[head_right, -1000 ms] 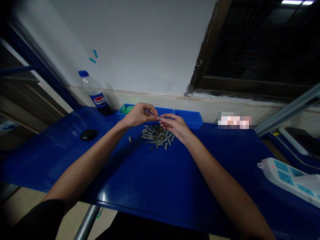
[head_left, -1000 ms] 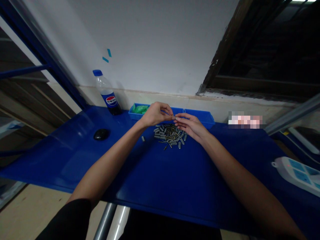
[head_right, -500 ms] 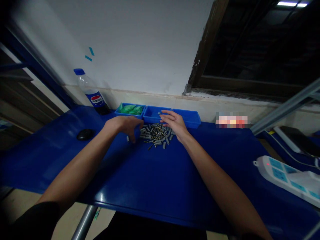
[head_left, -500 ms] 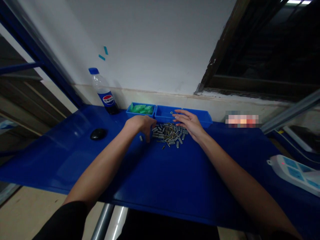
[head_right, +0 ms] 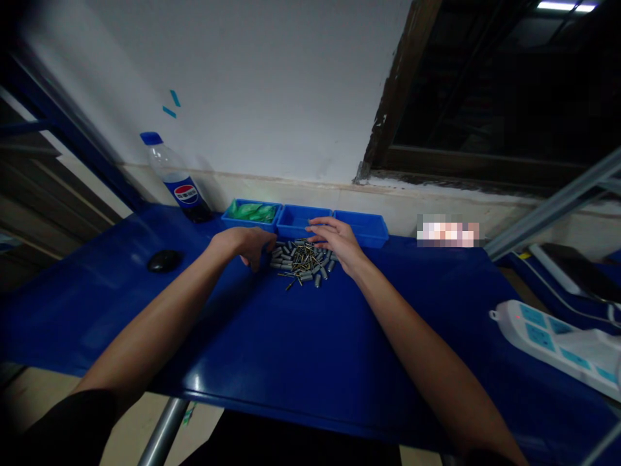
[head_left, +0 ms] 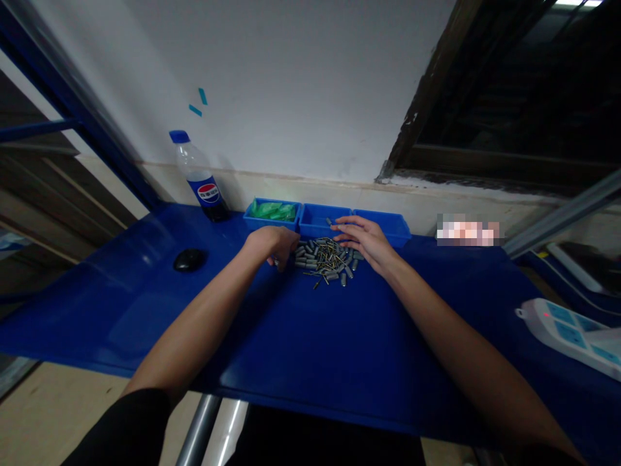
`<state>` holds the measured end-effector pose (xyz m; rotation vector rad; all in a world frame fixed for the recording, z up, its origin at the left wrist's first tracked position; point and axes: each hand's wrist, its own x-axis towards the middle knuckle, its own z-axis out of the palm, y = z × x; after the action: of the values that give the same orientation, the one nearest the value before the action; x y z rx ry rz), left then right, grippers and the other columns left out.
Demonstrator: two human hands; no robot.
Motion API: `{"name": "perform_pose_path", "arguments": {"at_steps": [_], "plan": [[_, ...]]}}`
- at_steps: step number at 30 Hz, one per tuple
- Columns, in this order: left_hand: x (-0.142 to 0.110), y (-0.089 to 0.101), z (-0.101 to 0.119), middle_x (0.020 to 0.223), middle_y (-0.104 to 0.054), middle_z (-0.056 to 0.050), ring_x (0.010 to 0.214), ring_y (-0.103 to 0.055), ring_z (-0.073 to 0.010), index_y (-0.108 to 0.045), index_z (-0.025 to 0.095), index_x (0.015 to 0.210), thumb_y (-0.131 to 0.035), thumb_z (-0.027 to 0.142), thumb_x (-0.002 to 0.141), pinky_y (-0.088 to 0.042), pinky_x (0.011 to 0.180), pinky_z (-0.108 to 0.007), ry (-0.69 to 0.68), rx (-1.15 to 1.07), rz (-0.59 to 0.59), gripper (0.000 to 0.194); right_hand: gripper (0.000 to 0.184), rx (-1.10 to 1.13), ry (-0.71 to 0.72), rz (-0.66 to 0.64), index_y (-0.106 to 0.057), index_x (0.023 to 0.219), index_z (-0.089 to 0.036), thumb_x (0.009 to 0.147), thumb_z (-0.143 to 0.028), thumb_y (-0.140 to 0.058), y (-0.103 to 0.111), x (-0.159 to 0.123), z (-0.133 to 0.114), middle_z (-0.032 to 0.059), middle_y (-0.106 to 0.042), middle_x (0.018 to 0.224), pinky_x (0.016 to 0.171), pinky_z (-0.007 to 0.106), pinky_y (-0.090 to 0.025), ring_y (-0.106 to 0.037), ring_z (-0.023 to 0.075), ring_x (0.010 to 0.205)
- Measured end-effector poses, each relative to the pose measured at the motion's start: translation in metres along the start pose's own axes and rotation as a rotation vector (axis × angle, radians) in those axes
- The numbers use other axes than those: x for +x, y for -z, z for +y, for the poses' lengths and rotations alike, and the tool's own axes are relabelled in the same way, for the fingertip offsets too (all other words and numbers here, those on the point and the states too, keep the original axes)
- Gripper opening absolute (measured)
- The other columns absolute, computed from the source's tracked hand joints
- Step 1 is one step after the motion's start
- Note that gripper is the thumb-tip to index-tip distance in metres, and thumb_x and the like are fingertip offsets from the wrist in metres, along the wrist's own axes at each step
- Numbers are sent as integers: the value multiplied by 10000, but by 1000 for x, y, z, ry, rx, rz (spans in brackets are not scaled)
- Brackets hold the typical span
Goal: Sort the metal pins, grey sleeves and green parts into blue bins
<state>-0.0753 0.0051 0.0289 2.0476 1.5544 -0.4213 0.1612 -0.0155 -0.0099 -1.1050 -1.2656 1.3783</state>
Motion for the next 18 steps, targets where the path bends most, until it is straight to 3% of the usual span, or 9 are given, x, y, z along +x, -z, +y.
{"name": "perform_pose_path", "arguments": {"at_steps": [4, 7, 10, 14, 18], "plan": [[3, -1, 0, 535, -543, 49, 498, -577, -196, -659, 176, 894, -740, -21, 487, -500, 549, -297, -35, 148, 72, 460, 211, 20, -9, -3, -761, 969, -253, 781, -328, -821, -1, 0, -1, 71, -800, 1064, 788, 341, -576, -728, 186, 856], [4, 0, -3, 512, -484, 66, 548, -545, -180, -659, 173, 864, -723, -58, 492, -487, 622, -300, -90, 163, 146, 442, 204, 25, -14, -8, -764, 953, -256, 773, -327, -827, -1, -1, -2, 69, -803, 1047, 782, 347, -581, -726, 191, 850], [1, 7, -7, 620, -598, 32, 618, -560, -156, -686, 155, 954, -721, -27, 564, -472, 669, -269, -205, 113, 229, 432, 194, 22, -10, -14, -763, 948, -254, 779, -327, -823, 0, 0, -1, 69, -804, 1037, 778, 343, -584, -727, 190, 846], [0, 19, -7, 919, -761, -35, 782, -666, -162, -736, 178, 1101, -674, 97, 710, -478, 707, -243, -425, 45, 269, 405, 173, 0, -23, -19, -759, 950, -249, 802, -324, -807, 2, 2, 2, 70, -808, 1003, 769, 341, -588, -733, 188, 823], [3, 19, -1, 917, -770, -73, 852, -708, -184, -767, 143, 967, -694, 256, 760, -512, 770, -272, -574, -211, 410, 247, 178, -25, -77, -83, -754, 966, -250, 814, -327, -806, 2, 2, 5, 77, -814, 970, 767, 339, -598, -749, 199, 838]]}}
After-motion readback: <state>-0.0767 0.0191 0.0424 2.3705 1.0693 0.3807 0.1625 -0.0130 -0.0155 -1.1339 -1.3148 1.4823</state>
